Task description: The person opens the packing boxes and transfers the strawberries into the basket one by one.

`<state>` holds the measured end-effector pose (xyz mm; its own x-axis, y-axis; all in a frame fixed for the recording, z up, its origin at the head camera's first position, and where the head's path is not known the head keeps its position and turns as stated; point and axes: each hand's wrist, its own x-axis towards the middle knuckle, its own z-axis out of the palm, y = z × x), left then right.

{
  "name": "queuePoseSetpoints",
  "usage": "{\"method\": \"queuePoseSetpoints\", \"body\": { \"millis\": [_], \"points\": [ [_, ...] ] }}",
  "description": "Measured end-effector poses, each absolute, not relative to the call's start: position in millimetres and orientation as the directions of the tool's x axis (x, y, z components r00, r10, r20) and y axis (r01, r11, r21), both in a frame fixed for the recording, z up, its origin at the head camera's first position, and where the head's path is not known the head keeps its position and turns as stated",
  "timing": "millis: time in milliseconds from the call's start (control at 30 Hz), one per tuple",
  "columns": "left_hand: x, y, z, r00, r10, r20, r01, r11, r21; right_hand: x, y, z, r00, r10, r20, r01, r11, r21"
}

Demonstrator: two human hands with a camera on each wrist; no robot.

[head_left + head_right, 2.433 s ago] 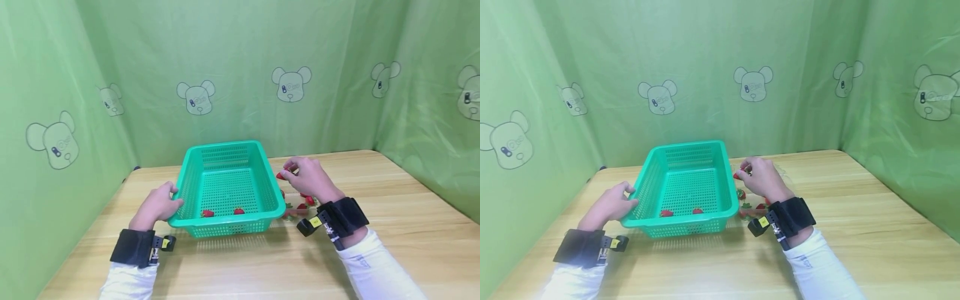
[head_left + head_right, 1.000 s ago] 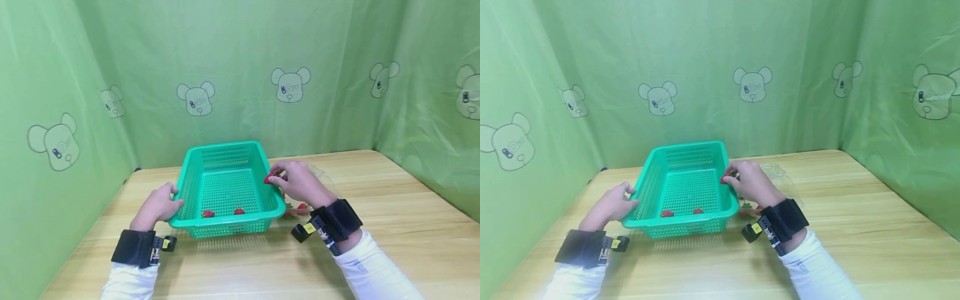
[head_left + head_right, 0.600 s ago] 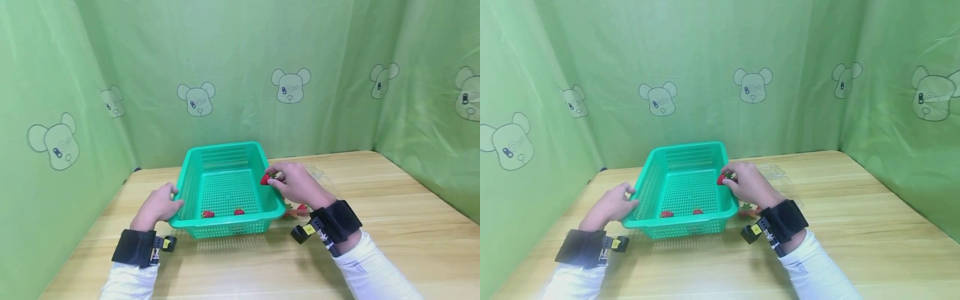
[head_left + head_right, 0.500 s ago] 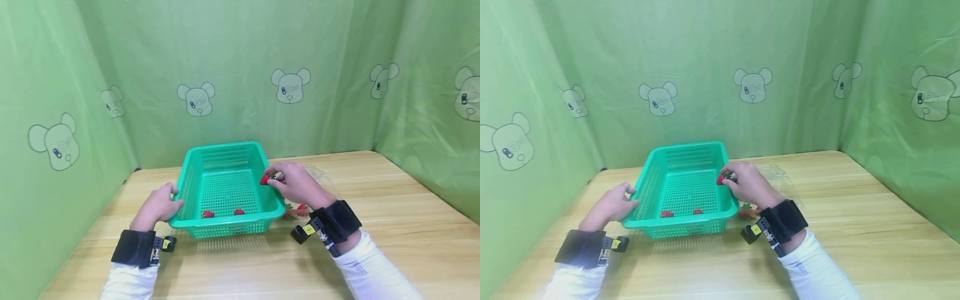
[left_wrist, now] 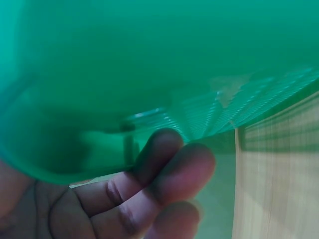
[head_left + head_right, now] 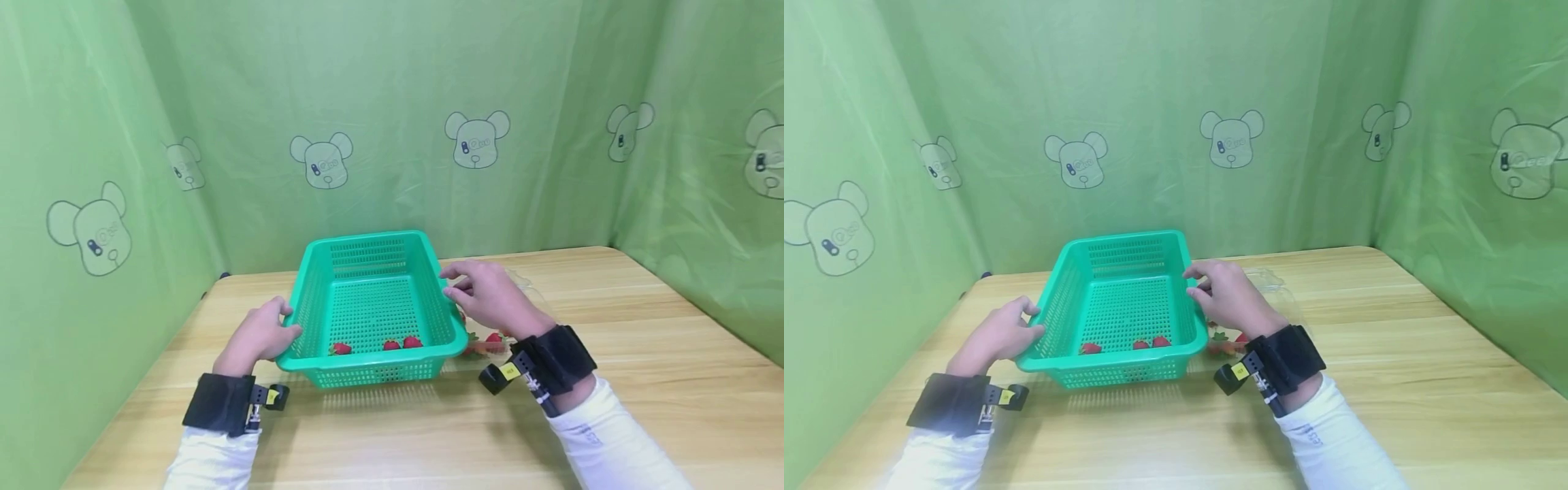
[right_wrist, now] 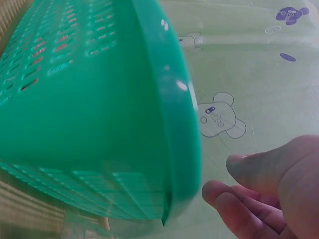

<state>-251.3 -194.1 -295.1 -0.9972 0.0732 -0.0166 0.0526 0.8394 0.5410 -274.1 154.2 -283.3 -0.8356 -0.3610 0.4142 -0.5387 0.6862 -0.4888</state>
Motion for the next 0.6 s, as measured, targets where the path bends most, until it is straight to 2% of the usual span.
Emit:
{"method": "queuePoseSetpoints", "body": {
  "millis": [600],
  "points": [
    [-249.7, -192.7, -293.8, -0.997, 0.079, -0.022, 0.054, 0.836, 0.546, -291.8, 189.7, -295.4, -0.919, -0.264, 0.294, -0.378, 0.801, -0.464]
  ]
}}
